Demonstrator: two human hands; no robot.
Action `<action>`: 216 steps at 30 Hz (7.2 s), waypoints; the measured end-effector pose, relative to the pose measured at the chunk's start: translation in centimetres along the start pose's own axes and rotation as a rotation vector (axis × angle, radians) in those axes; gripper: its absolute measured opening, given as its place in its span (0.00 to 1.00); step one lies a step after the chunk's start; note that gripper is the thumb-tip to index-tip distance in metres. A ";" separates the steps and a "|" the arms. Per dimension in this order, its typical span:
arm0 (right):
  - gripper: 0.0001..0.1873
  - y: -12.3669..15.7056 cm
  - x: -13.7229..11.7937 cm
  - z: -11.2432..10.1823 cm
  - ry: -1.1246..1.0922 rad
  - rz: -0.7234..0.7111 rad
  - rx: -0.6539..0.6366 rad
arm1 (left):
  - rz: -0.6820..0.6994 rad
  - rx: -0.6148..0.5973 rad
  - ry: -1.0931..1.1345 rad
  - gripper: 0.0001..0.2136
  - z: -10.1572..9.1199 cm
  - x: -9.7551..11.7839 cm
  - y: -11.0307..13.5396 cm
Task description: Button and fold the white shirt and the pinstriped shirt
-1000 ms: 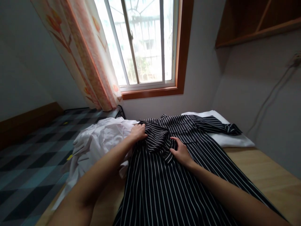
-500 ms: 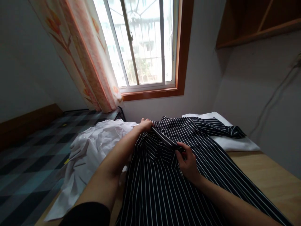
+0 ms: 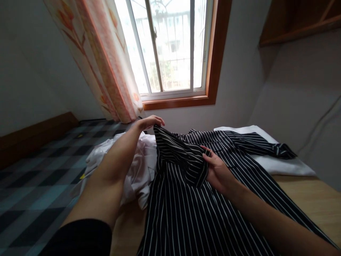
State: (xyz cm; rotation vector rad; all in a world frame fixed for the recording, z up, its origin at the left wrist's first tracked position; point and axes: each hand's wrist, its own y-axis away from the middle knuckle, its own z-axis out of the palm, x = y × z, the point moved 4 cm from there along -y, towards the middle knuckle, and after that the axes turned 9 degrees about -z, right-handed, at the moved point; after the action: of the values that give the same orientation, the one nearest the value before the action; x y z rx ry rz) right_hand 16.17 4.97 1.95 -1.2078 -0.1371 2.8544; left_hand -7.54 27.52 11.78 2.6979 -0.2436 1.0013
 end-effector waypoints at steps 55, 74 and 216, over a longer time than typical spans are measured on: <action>0.14 -8.8 -15.9 -17.9 2.334 -0.113 -0.171 | 0.199 -0.120 -0.692 0.40 22.0 -1.0 13.8; 0.15 -12.5 -14.5 -17.7 2.173 0.009 0.119 | -0.289 0.396 -0.416 0.14 15.2 -1.2 0.3; 0.32 -7.1 -18.4 -24.0 2.040 -0.358 0.378 | 0.237 0.024 -0.698 0.42 24.5 1.6 4.2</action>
State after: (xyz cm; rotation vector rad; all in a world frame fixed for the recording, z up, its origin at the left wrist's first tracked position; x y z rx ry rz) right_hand 46.21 12.38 -0.88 -2.6159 0.2206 0.3607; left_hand 7.75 16.24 -4.38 2.9856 -0.6876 0.0630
